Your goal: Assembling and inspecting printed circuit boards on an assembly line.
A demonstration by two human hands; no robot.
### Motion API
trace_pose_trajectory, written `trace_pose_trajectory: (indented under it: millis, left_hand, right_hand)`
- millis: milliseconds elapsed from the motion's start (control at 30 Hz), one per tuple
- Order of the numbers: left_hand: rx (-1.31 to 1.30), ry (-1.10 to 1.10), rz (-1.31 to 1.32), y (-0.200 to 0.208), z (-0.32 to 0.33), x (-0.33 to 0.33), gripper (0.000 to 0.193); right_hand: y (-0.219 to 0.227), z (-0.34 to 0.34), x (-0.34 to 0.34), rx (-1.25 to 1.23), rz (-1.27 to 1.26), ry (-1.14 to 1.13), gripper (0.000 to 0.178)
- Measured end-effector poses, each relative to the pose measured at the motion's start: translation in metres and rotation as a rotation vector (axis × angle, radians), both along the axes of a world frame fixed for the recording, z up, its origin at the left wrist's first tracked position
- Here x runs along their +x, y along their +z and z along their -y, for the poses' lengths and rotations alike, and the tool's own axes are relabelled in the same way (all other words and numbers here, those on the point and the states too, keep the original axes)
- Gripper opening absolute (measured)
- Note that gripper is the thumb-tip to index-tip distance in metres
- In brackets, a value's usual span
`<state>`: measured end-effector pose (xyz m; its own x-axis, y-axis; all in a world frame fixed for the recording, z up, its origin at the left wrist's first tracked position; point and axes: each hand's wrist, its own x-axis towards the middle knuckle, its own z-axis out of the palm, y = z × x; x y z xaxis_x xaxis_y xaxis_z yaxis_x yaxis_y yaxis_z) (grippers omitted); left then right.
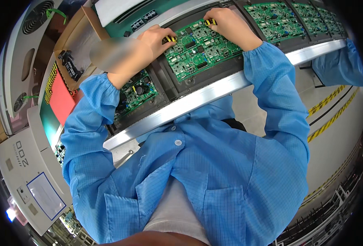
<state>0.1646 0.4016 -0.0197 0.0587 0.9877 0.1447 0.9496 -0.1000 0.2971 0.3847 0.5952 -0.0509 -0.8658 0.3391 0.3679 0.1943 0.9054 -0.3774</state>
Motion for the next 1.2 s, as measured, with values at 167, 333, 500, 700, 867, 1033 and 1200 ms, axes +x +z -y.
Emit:
trace_pose_trajectory:
  millis: [167,333,500,700,867,1033,1200]
  left_hand:
    - [0.065,-0.059,-0.124,-0.008,-0.005,0.003,0.024]
    - [0.115,-0.056,-0.031,-0.009,-0.002,-0.001,0.026]
    - [0.242,-0.093,-0.031,0.026,0.012,0.000,0.024]
    - [-0.163,-0.075,0.533,0.018,0.031,0.026,0.016]
    - [-0.057,-0.150,0.386,0.005,0.027,0.033,0.022]
    - [-0.028,-0.162,0.291,-0.003,0.027,0.037,0.023]
    - [-0.046,-0.155,0.242,-0.007,0.022,0.041,0.021]
  right_hand:
    - [-0.004,-0.001,0.003,-0.009,-0.004,-0.005,0.030]
    - [0.040,0.011,0.003,0.026,-0.065,0.093,0.019]
    - [0.025,0.007,0.047,-0.217,-0.058,0.047,0.025]
    - [0.009,0.031,0.068,-0.289,0.082,0.034,0.036]
    - [0.000,0.038,0.060,-0.124,-0.042,0.038,0.034]
    - [0.003,0.036,0.059,-0.053,-0.020,0.069,0.031]
    - [0.008,0.037,0.057,-0.103,0.013,0.052,0.032]
